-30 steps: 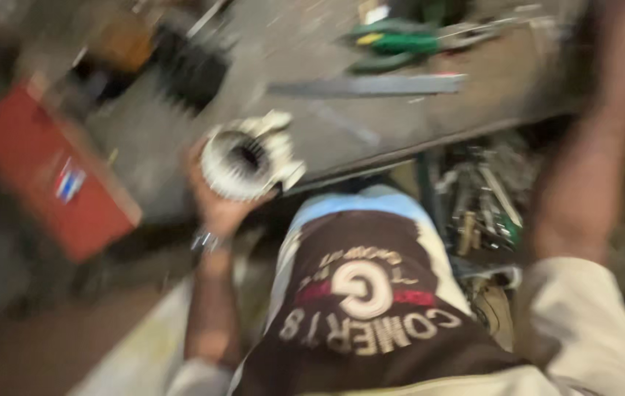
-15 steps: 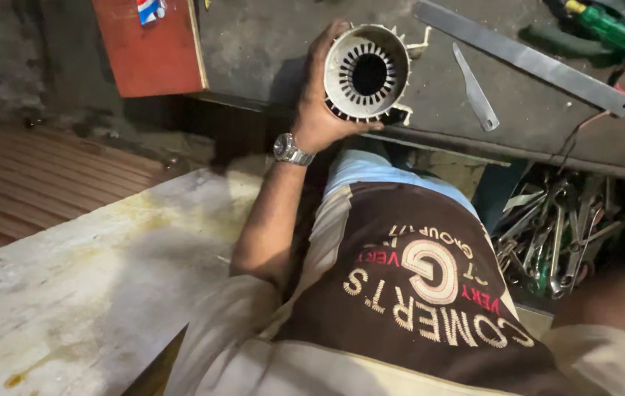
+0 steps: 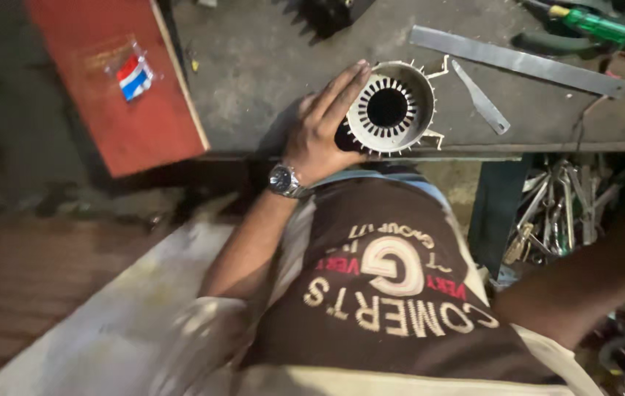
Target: The person uses a screwdriver to pry and scrape slots in a cylindrical metal component with radial fins, then flips it to scrape the inner surface. The person works at a cluttered workbench with various tools and parts visible.
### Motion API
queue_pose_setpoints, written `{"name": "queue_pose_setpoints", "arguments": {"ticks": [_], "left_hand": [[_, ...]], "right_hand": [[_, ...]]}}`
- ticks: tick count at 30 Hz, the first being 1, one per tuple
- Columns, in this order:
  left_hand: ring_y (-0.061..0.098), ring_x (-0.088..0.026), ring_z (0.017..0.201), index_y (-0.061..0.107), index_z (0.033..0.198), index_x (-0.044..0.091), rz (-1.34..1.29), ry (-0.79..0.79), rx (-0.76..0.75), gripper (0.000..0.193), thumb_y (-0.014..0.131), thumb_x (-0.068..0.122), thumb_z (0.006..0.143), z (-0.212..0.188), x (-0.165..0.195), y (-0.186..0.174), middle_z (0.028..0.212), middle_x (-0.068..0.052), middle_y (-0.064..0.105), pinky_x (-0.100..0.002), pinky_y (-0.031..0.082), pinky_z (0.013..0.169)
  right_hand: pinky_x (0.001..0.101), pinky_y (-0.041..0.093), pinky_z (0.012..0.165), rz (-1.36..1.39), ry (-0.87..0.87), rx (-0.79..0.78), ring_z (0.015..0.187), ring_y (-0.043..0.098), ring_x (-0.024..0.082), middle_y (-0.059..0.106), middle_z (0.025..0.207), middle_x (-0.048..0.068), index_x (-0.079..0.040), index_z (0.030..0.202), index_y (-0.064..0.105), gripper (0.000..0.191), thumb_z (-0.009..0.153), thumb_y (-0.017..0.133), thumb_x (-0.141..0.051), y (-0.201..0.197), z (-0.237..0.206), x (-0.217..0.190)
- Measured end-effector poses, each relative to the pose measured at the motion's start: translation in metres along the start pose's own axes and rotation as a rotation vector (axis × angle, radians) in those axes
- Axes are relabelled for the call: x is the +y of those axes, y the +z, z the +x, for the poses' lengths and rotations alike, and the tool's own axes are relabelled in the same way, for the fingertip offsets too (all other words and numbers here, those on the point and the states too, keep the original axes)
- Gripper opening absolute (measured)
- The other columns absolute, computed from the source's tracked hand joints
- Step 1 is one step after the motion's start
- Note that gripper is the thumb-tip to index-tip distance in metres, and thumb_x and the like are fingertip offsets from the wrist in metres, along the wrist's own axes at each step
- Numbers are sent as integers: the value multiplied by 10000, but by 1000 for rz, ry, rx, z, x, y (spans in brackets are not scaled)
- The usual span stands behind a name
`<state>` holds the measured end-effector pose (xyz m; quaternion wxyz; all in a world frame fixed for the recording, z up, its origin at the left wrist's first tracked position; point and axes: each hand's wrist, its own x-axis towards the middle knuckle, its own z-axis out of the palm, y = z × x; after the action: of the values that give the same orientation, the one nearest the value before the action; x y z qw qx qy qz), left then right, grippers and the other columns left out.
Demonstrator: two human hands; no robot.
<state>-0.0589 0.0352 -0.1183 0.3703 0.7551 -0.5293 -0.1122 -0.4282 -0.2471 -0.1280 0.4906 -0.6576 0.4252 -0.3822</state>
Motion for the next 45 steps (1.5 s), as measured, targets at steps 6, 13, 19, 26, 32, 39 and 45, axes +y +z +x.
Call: {"name": "queue_pose_setpoints", "arguments": {"ticks": [6,13,19,26,32,39,45], "left_hand": [[627,-259,1318,391,1591,205,-52,164,1,1089,980,417,700,8,-25,-11,1566,-88,513,-447,503,1087],[644,-289,1318,336,1630,213,-74,174,27,1057,940,434,791,10,-26,0,1567,-122,514,-452,516,1052],[657,-306,1259,362,1587,200,-78,143,35,1099,919,544,703,12,-26,1,1523,-133,521,-458,537,957],[660,-298,1258,326,1599,225,-57,108,23,1159,950,566,684,7,-28,-2,1554,-124,502,-462,534,993],[657,-288,1288,295,1625,257,-64,19,-15,1208,971,472,648,6,-17,-7,1590,-95,492,-455,542,1042],[655,-308,1279,290,1619,246,-75,13,-47,1226,960,325,596,6,-15,-12,1596,-106,482,-449,550,1048],[635,-291,1341,300,1638,265,-87,11,-28,1183,955,223,653,4,-13,-16,1613,-69,474,-394,555,1101]], "right_hand": [[413,618,721,-10,-142,-4,839,683,340,703,1150,243,45,1324,576,221,1158,653,-78,63,-47,-72],[416,660,741,-117,-501,-225,851,732,355,721,1170,257,0,1385,481,229,1205,599,-78,143,-56,-140],[385,639,759,-194,-776,-367,841,776,342,697,1153,212,-109,1451,178,502,1165,585,-41,184,-24,-143],[413,629,775,-444,-653,-566,962,765,322,715,1132,233,-152,1438,298,549,1046,623,52,185,-22,-117],[405,658,810,-56,-712,-535,936,760,300,679,1225,245,-253,1440,353,519,1064,573,29,184,-16,-136],[382,641,799,-213,-739,-654,1012,768,361,706,1204,253,-167,1435,300,502,1080,568,67,191,-14,-137],[403,636,746,-117,-764,-627,971,763,364,715,1140,301,-195,1429,323,509,1068,570,65,194,-12,-131]]}}
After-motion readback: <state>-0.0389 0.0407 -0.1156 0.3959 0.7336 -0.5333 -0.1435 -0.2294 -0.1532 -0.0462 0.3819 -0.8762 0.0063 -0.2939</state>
